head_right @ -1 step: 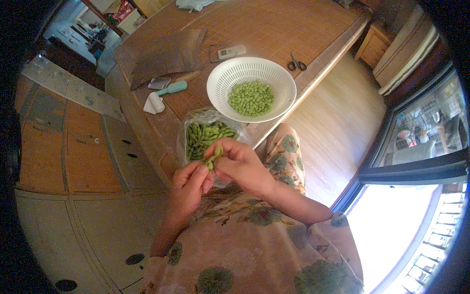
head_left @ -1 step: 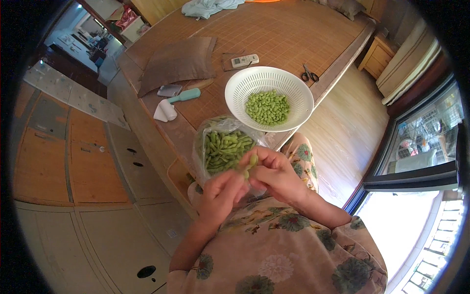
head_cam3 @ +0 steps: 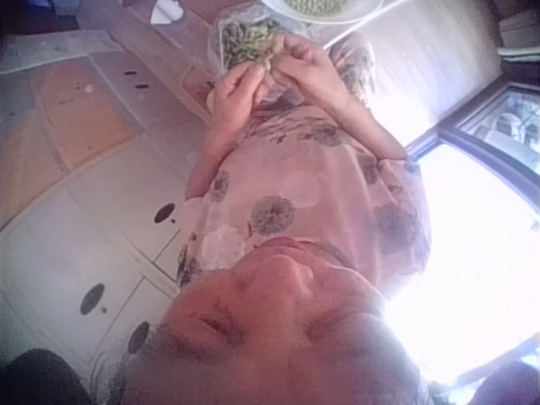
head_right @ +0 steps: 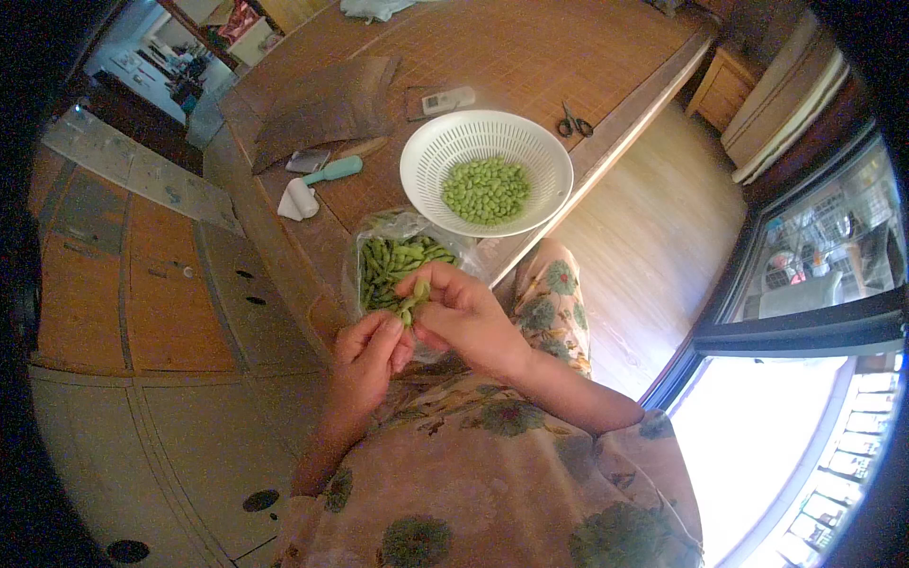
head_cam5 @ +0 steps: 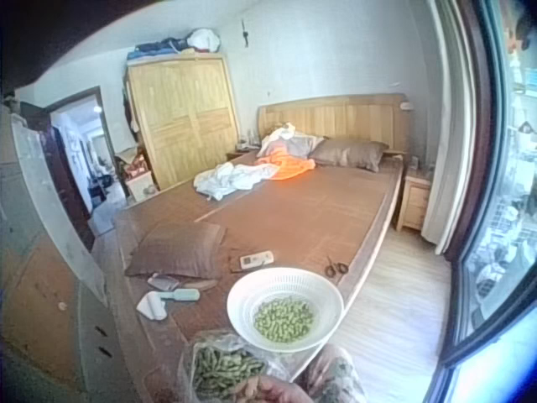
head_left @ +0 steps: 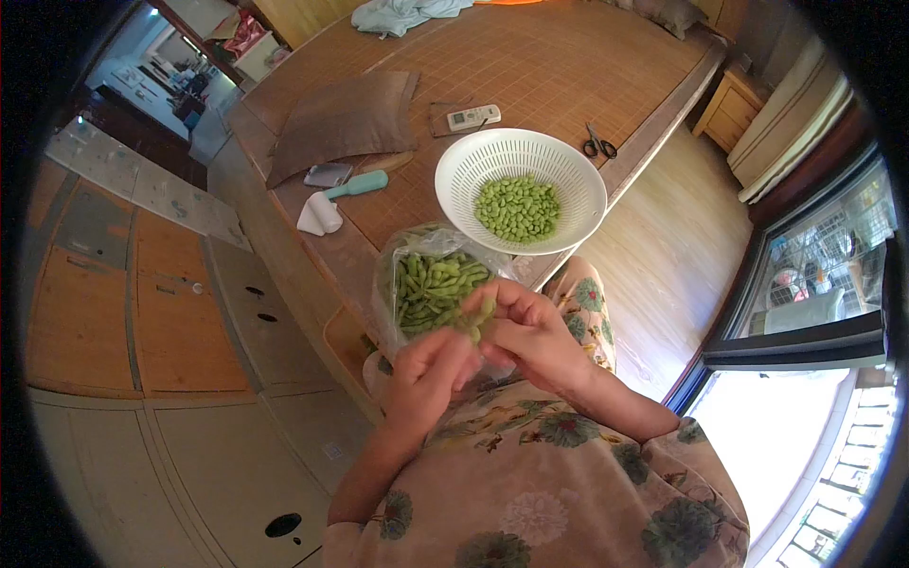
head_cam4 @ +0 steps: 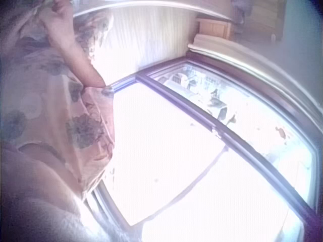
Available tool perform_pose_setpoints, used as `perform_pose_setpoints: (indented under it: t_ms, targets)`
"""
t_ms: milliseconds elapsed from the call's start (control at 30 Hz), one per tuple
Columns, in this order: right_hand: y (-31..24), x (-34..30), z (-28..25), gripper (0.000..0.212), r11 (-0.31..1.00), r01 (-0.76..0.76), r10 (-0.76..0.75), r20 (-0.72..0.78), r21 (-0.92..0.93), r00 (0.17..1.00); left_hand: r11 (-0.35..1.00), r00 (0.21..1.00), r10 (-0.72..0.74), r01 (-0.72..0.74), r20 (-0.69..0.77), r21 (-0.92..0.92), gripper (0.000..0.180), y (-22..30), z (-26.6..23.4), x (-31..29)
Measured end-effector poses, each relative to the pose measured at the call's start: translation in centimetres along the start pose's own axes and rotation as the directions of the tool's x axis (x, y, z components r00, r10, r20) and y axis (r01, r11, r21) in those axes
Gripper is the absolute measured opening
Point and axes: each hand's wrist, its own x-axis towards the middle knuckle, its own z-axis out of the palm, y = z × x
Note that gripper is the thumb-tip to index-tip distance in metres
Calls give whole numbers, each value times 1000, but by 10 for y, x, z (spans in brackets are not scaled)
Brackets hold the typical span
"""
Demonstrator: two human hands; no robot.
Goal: The person shells edamame pods by hand, taking pods from a plastic bag, removing the beans, and placing the shelled beans into a colander.
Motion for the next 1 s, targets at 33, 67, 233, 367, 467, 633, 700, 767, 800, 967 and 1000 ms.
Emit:
perform_pose_setpoints:
  t_ms: [33, 67, 233, 367, 467, 633, 700, 767, 800, 967, 1000]
  targets:
    - [1, 0, 2, 22, 1000, -1, 1, 1, 0, 1000, 1000, 1000, 0, 0, -1, 0, 25, -1, 0, 0]
    - [1, 0, 5, 23, 1000, 10, -12, -74, -27, 997, 999, 1000, -21, 20, -20, -30, 25, -3, 0, 0]
    - [12, -3, 6, 28, 936, 196, -261, -205, -291, 943, 998, 996, -47, 44, -77, -49, 25, -12, -3, 2]
    - [19, -3, -2, 26, 800, 267, -349, -56, -537, 935, 1000, 993, -9, 6, -114, -26, 26, -9, -1, 2]
    - [13, -5, 4, 20, 785, 206, -290, -53, -584, 956, 997, 987, 38, -27, -156, 70, 24, -9, -1, 2]
    - [6, -7, 7, 19, 736, 194, -282, -33, -649, 959, 972, 980, 144, -114, -137, 204, 21, -7, -5, 2]
    - [11, -6, 4, 15, 715, 219, -287, 7, -664, 958, 942, 979, 174, -133, -109, 308, 21, -9, -9, 2]
    - [13, -2, 4, 14, 774, 221, -306, -44, -594, 951, 950, 979, 162, -122, -121, 289, 21, -11, -11, 0]
    - [14, 0, 4, 13, 827, 225, -318, -98, -516, 943, 956, 980, 149, -108, -135, 272, 21, -12, -13, -1]
    - [-14, 43, -32, 16, 554, 209, -473, -98, -806, 875, 958, 923, 97, 14, -371, 285, 21, -36, -60, -11]
    - [-15, 54, -57, 19, 452, 180, -526, -98, -874, 845, 957, 900, 106, 23, -423, 288, 21, -44, -74, -12]
